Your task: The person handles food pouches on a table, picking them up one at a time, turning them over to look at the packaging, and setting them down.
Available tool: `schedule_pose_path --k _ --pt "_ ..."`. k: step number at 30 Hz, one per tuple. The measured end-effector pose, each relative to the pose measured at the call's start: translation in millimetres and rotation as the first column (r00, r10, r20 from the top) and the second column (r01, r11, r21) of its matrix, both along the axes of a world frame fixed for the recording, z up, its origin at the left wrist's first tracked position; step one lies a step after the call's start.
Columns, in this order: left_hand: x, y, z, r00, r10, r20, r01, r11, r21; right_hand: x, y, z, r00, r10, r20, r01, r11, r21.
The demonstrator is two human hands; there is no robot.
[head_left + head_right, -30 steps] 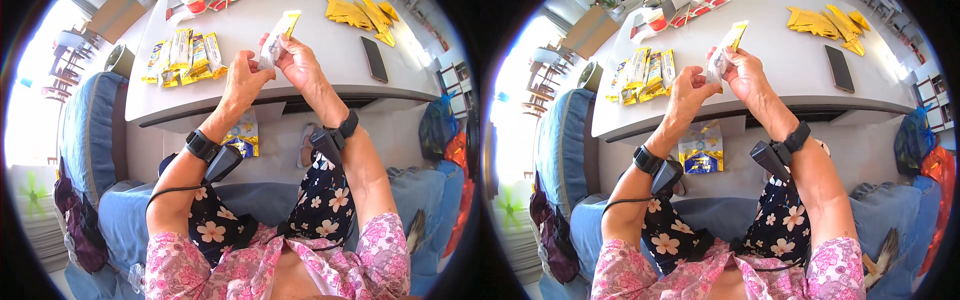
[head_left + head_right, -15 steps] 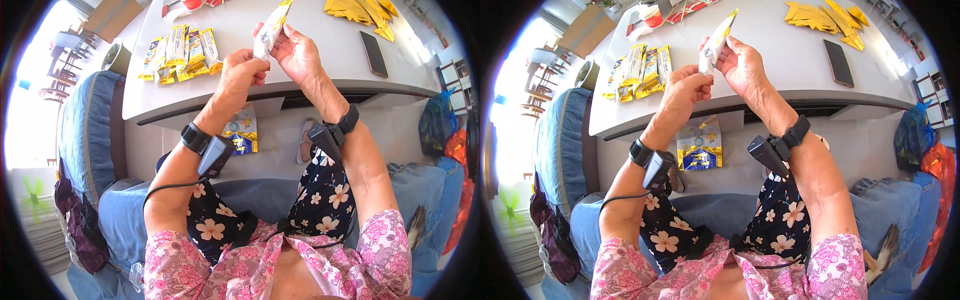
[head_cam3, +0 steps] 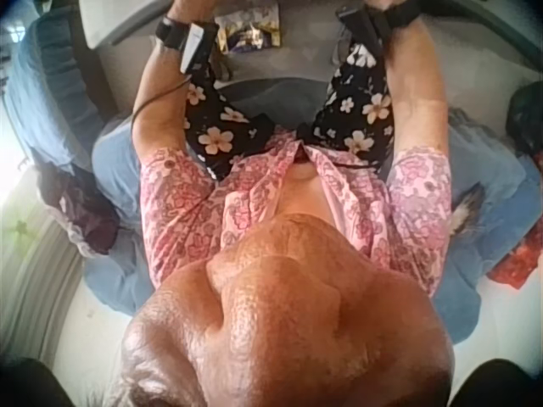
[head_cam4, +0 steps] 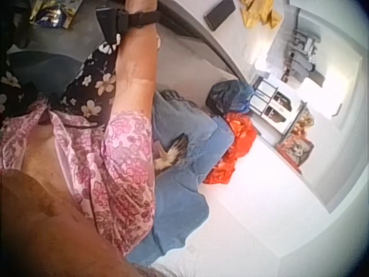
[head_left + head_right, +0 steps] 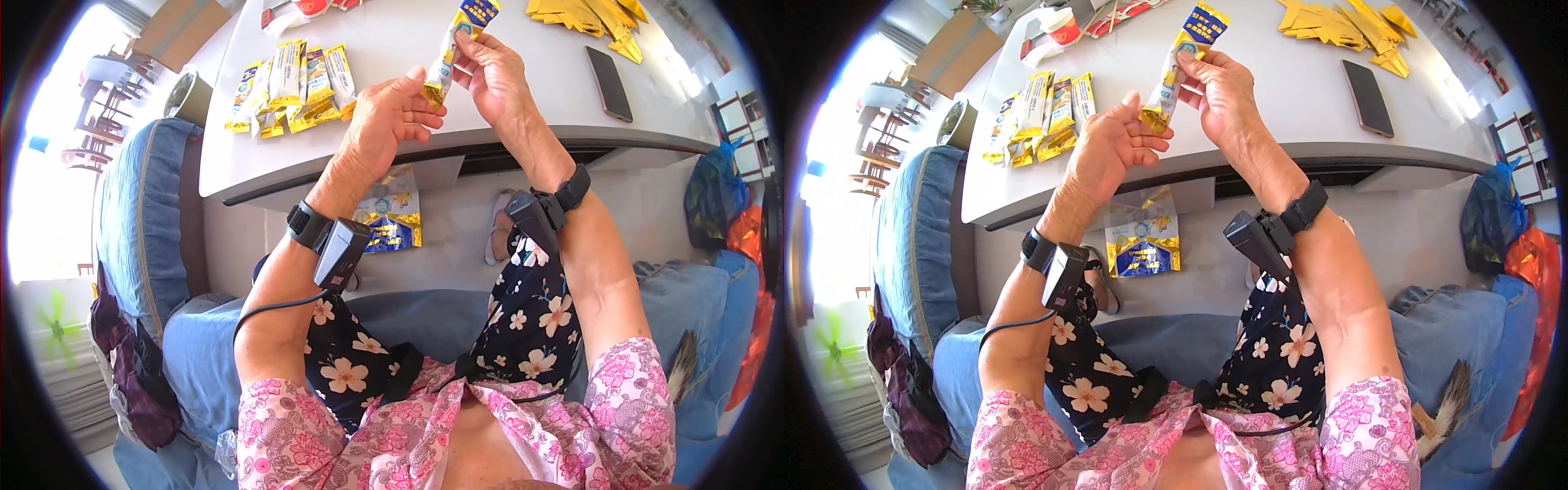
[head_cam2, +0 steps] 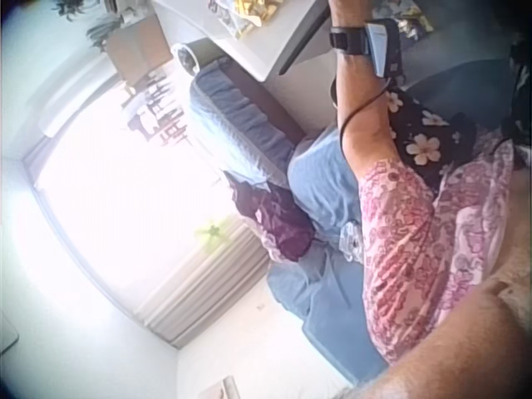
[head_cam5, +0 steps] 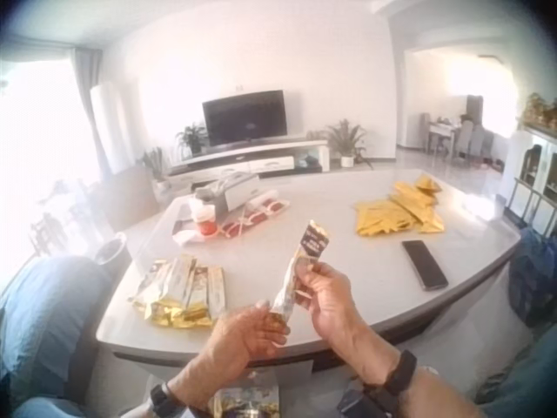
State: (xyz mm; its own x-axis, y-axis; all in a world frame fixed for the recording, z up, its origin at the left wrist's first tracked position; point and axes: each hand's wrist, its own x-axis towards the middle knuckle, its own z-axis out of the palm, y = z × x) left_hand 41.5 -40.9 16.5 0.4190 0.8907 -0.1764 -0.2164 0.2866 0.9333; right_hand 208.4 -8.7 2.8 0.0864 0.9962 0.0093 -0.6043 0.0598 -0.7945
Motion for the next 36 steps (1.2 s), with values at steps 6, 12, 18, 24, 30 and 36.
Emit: schedule_pose_path --k 6,12,18,24,30,36 --pt "2.8 -5.2 -3.8 0.965 0.078 -0.251 -0.004 0.96 0.281 -2.4 0.1 1.1 0.992 -0.06 0.107 0.062 0.998 -0.01" --pt "5.6 -8.9 -1.7 0.908 0.149 -0.391 -0.015 0.945 0.326 -4.6 -5.7 2.3 0.996 0.03 0.084 -0.032 0.999 0.028" --pt "7.8 -15.8 2.5 0.936 0.138 -0.324 -0.041 0.957 0.288 -1.6 -3.3 0.5 0.99 0.01 -0.143 -0.015 0.999 -0.033" --pt "8.6 -16.0 2.2 0.979 0.105 -0.176 -0.061 0.969 0.24 -0.5 -2.1 5.1 0.956 -0.006 -0.294 -0.014 0.998 -0.064" --pt "8.7 -18.3 2.2 0.964 0.146 -0.221 -0.082 0.958 0.275 2.9 -5.1 10.9 0.965 0.079 -0.251 -0.071 0.997 0.044" --pt "9.8 -18.1 -2.4 0.95 0.151 -0.272 -0.065 0.951 0.302 4.6 -2.3 12.5 0.99 0.06 -0.127 -0.039 0.986 0.165"
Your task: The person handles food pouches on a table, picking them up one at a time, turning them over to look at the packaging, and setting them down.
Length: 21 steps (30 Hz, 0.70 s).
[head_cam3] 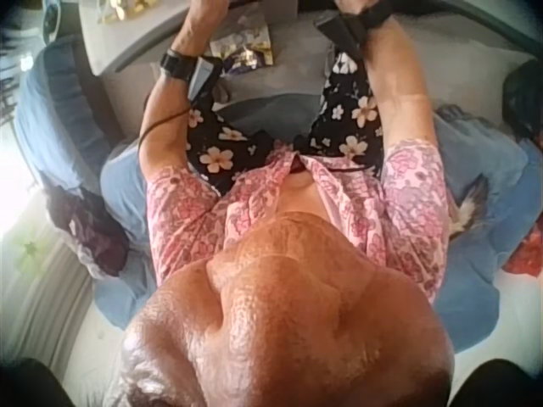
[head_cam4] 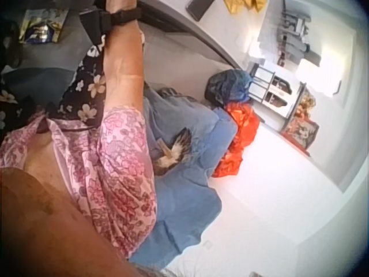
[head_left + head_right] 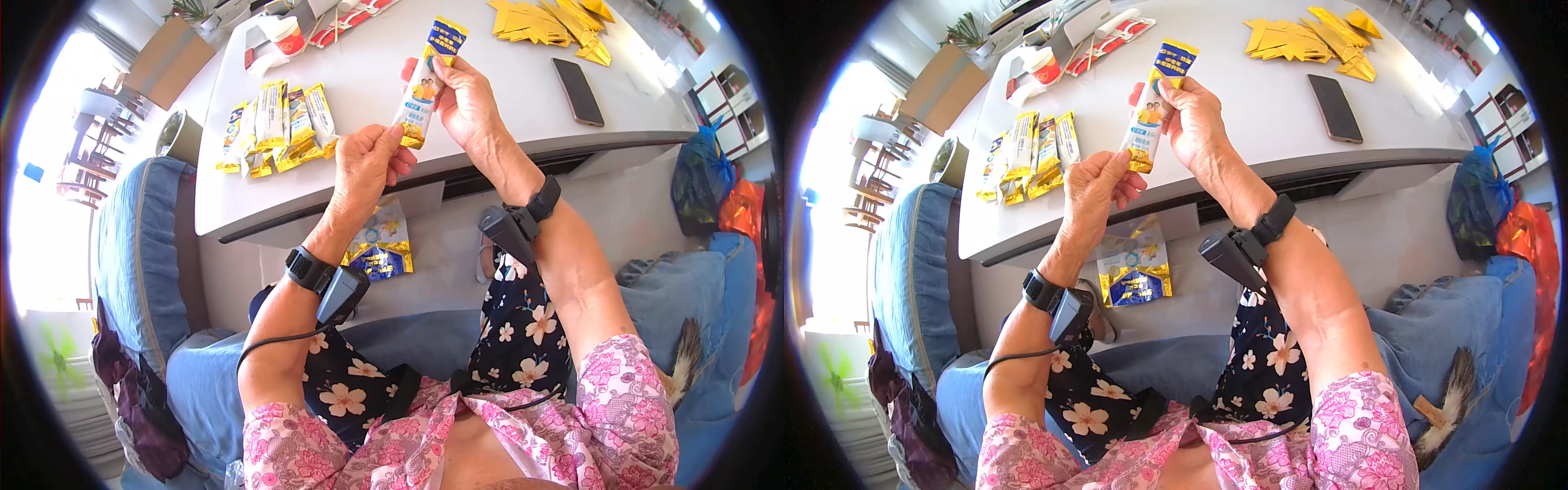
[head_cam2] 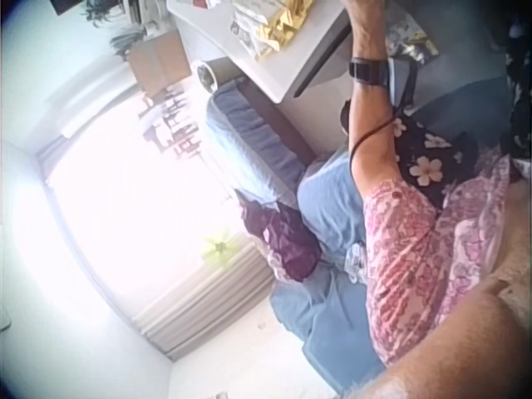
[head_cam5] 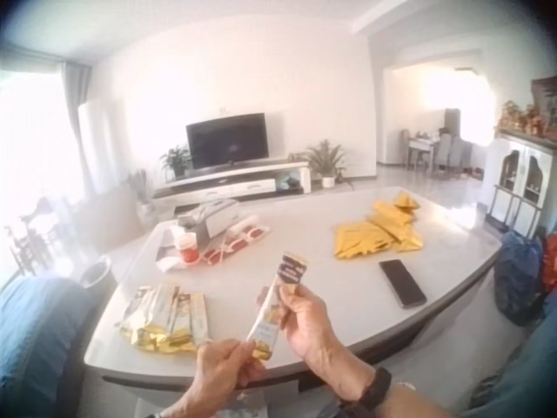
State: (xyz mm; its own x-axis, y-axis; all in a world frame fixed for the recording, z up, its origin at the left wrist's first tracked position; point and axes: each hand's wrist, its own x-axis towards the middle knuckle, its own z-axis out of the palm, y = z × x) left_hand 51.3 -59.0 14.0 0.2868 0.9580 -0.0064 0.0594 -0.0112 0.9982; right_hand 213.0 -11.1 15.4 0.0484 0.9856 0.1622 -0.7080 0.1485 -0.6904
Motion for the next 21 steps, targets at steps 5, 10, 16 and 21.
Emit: schedule_pose_path --k 5,10,16,21 --pt "-3.6 1.9 -12.7 0.998 -0.037 0.05 0.039 0.998 -0.039 4.9 -7.5 12.5 0.996 0.083 -0.011 -0.082 0.994 0.072" --pt "-5.2 3.8 -21.4 0.994 -0.109 0.029 0.112 0.987 -0.118 2.5 -14.9 19.6 0.986 0.053 0.157 -0.082 0.98 0.181" --pt "-4.4 3.6 -25.4 0.992 -0.13 -0.001 0.128 0.981 -0.142 -11.4 -27.9 27.2 0.929 -0.039 0.367 -0.052 0.971 0.233" --pt "0.4 2.5 -22.7 0.995 -0.09 -0.053 0.086 0.993 -0.077 -6.9 -21.1 20.2 0.915 -0.053 0.401 -0.031 0.979 0.2"
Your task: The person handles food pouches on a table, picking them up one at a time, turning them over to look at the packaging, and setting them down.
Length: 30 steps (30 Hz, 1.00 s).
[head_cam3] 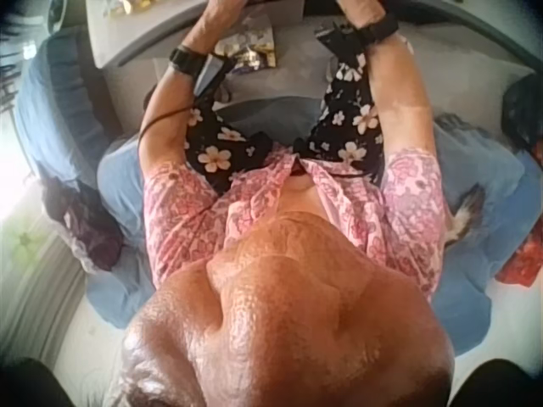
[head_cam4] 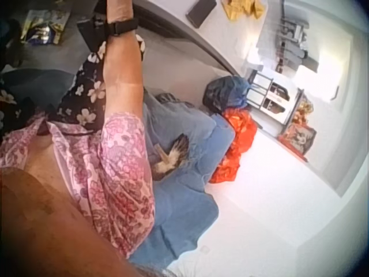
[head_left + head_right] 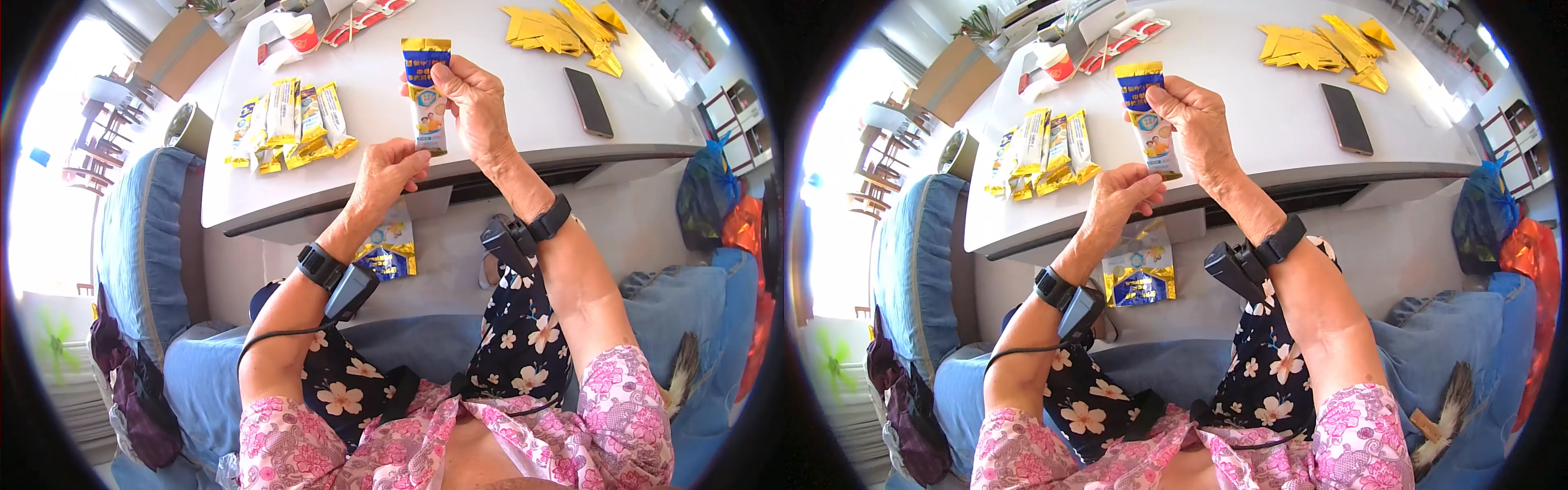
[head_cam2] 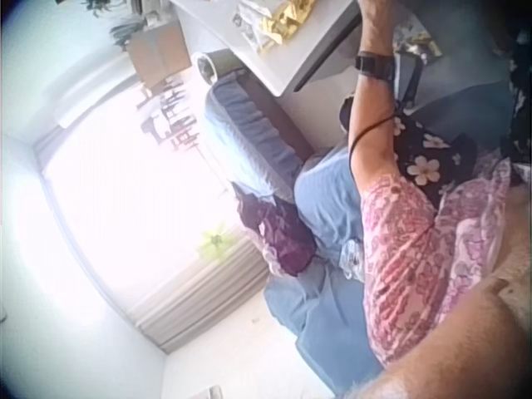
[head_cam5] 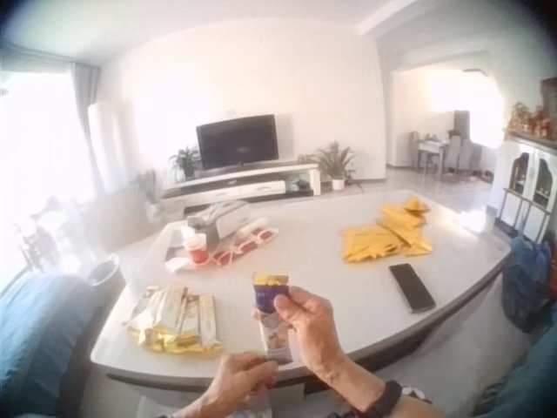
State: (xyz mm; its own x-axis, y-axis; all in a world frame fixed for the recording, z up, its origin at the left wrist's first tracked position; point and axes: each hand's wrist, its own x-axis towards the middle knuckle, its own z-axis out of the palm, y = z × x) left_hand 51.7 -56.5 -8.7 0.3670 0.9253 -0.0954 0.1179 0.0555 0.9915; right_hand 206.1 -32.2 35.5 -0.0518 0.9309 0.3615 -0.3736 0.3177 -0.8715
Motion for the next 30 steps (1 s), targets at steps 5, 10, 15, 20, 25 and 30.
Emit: schedule_pose_path --k 5,10,15,20,25,30 --pt "2.4 -7.3 22.8 0.996 0.07 -0.056 -0.051 0.955 0.292 -9.2 -5.4 -1.8 0.999 0.033 -0.022 -0.034 0.998 -0.059" --pt "-6.1 4.3 10.7 0.993 0.119 0.008 -0.117 0.964 0.237 -12.2 -3.1 -5.0 0.998 0.063 0.006 -0.063 0.998 -0.031" --pt "-8.7 10.2 12.8 0.926 0.311 0.215 -0.363 0.891 0.274 -5.9 8.8 -5.7 0.957 0.146 -0.25 -0.147 0.989 0.015" --pt "-5.1 5.9 11.5 0.864 0.382 -0.327 -0.05 0.712 0.701 -9.4 7.8 0.5 0.902 0.316 -0.294 -0.324 0.946 0.022" --pt "-3.6 -0.7 34.2 0.862 0.503 -0.068 -0.346 0.68 0.647 3.3 12.0 5.2 0.885 0.286 -0.368 -0.299 0.954 0.022" --pt "-9.3 6.4 5.7 0.891 0.289 -0.351 0.108 0.617 0.78 -5.4 13.0 -1.9 0.916 0.274 -0.294 -0.284 0.959 0.009"
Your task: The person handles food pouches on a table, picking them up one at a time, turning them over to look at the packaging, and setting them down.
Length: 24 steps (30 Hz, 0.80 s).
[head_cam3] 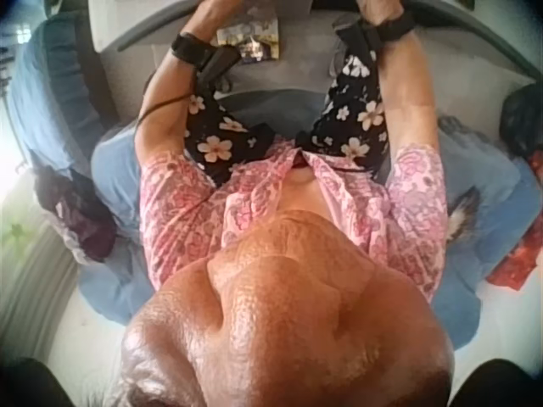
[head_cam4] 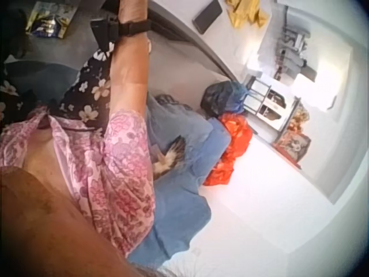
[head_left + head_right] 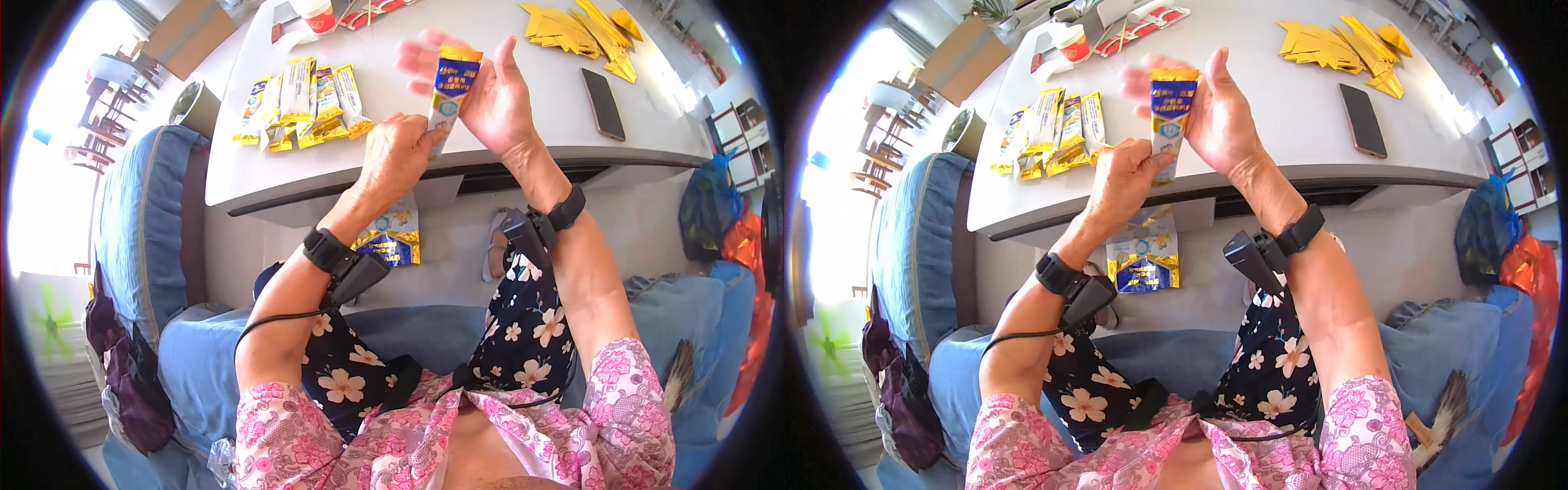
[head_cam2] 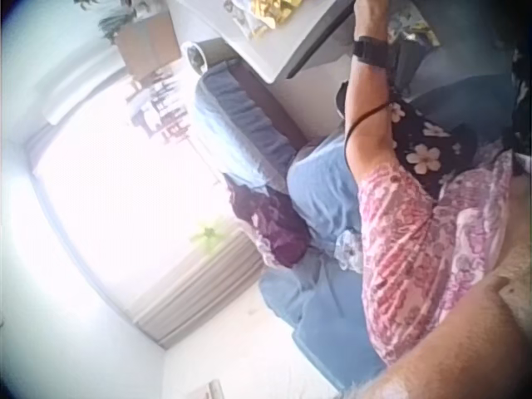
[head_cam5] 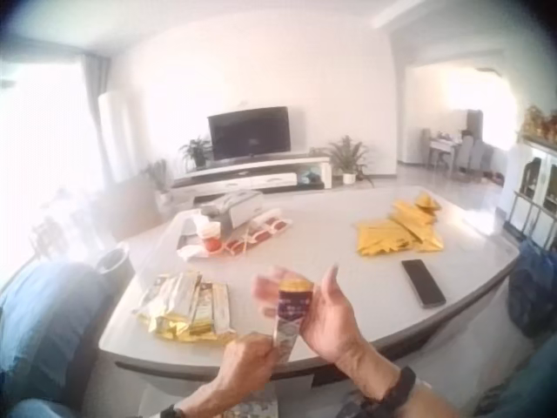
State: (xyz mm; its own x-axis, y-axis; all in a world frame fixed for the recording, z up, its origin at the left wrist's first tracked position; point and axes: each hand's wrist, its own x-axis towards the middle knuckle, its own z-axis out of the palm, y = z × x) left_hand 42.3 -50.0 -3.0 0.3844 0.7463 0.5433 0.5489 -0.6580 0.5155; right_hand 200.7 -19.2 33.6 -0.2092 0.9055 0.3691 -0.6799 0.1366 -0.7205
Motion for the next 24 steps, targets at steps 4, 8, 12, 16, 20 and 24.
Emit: schedule_pose_path --k 4,8,12,16,20,24 --pt "3.1 -6.1 29.5 0.918 0.233 0.32 -0.261 0.964 0.048 12.5 2.1 -1.0 0.987 0.08 -0.143 -0.092 0.993 -0.079" --pt "-3.6 5.3 6.4 0.999 0.041 0.015 -0.044 0.98 0.194 0.9 -2.9 -0.6 0.99 0.13 -0.054 -0.131 0.991 -0.025" --pt "0.4 -4.0 23.8 0.973 0.192 0.125 -0.195 0.981 0.017 8.0 -6.2 2.6 0.973 0.188 -0.131 -0.196 0.98 -0.047" --pt "-6.6 0.2 16.7 0.971 0.124 0.206 -0.128 0.992 0.003 2.2 -0.3 0.4 0.991 0.042 -0.125 -0.055 0.994 -0.098" --pt "-2.0 -1.4 17.0 0.99 0.116 0.078 -0.11 0.991 -0.079 8.3 -5.3 -0.5 0.936 0.314 -0.159 -0.328 0.942 -0.068" --pt "-4.3 2.6 12.9 0.967 0.069 0.247 -0.08 0.996 0.034 9.5 3.9 -5.5 0.986 0.028 -0.166 -0.053 0.988 -0.146"
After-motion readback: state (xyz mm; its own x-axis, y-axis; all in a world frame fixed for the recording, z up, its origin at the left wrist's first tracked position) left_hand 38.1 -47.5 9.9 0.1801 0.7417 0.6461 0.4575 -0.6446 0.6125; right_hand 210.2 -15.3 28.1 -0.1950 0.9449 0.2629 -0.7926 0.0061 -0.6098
